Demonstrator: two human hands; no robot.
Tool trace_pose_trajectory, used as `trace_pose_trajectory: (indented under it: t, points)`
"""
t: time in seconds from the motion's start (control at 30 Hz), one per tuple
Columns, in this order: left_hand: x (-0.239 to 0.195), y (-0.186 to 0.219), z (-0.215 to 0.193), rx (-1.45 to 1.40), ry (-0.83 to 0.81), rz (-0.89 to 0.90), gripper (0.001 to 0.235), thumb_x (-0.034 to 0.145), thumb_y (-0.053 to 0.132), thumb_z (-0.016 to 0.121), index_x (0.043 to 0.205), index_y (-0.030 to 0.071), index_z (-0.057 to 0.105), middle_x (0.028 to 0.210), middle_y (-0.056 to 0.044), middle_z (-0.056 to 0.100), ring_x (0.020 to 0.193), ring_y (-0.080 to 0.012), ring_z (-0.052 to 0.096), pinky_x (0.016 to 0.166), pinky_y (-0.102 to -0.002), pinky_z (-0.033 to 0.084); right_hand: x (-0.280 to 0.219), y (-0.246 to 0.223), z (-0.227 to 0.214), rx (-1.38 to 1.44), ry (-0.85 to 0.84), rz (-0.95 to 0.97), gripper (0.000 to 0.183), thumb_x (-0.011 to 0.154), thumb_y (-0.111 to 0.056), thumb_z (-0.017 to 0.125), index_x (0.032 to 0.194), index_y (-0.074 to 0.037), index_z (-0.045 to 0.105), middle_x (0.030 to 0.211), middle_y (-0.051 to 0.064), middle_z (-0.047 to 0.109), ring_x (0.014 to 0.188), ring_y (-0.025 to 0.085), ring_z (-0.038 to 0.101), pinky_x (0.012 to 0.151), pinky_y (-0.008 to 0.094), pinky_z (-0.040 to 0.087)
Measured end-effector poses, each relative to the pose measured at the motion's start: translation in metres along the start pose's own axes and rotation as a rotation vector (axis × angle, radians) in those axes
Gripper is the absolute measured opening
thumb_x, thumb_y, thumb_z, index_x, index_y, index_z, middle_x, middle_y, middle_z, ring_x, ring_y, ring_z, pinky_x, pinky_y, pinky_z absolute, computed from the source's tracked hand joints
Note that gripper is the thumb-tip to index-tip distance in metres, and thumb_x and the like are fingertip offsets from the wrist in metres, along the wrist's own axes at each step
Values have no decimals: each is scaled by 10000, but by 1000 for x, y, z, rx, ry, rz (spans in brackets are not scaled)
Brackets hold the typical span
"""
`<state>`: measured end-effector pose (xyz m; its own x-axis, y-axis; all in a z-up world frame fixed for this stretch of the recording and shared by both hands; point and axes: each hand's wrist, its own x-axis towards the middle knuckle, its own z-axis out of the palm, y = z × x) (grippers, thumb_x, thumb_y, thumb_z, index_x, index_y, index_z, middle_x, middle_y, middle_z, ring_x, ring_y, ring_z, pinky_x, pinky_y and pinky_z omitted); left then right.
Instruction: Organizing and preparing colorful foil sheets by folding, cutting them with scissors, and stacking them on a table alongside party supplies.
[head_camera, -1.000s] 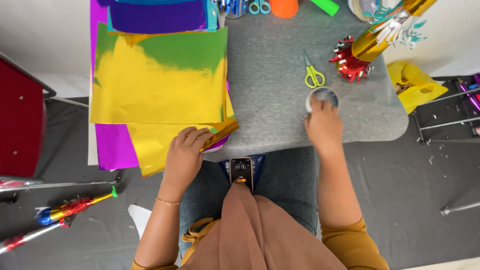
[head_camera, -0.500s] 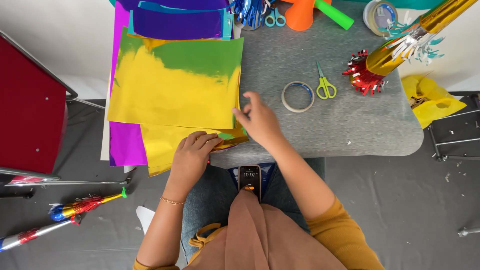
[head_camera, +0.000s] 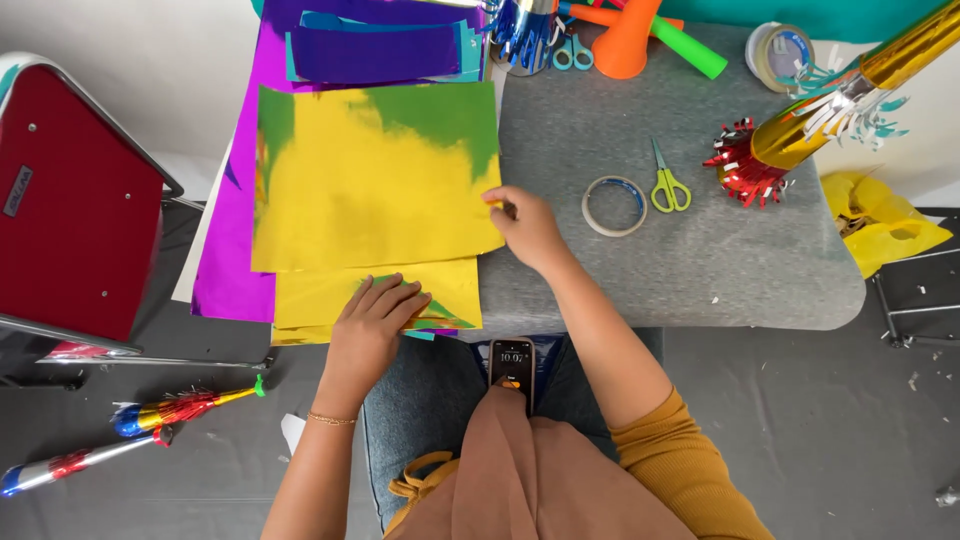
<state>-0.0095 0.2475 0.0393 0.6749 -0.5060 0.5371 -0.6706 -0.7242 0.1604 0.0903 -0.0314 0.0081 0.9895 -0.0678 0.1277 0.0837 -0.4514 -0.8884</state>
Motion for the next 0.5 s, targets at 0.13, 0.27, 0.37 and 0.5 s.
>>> trace_pose_trajectory:
  t: [0.13, 0.27, 0.37, 0.5]
  points:
    - [-2, -7, 3, -15, -90, -42, 437, 825, 38, 724, 1225, 213, 703, 1247, 3, 690, 1285, -236, 592, 1140, -455, 424, 2, -28, 1, -9, -141, 20, 278, 986, -128, 607, 1233, -99, 731, 1011, 154, 716, 784, 208, 699, 684, 337, 586]
    - [2, -9, -12, -73, -158, -76, 486, 781, 124, 796, 1252, 190, 696, 1264, -46, 682, 1328, -271, 563, 1175, -489, 362, 4, -56, -8, -117, -357, 42, 298, 1011, -181, 586, 1256, -57, 702, 879, 114, 696, 689, 182, 692, 645, 323, 580]
    - [6, -9, -23, -103, -188, -85, 601, 709, 243, 861, 1280, 187, 681, 1300, -51, 664, 1370, -279, 518, 1211, -508, 291, 4, -70, -13, -121, -445, 59, 298, 1004, -176, 582, 1215, -9, 710, 819, 102, 705, 607, 147, 692, 620, 293, 580]
    - [13, -7, -35, -155, -131, -87, 826, 606, 682, 847, 1262, 206, 690, 1281, -31, 672, 1355, -275, 529, 1220, -550, 268, 4, -98, -33, -176, -481, 73, 365, 1032, -237, 564, 1252, 31, 678, 649, 85, 691, 630, 227, 714, 682, 345, 567]
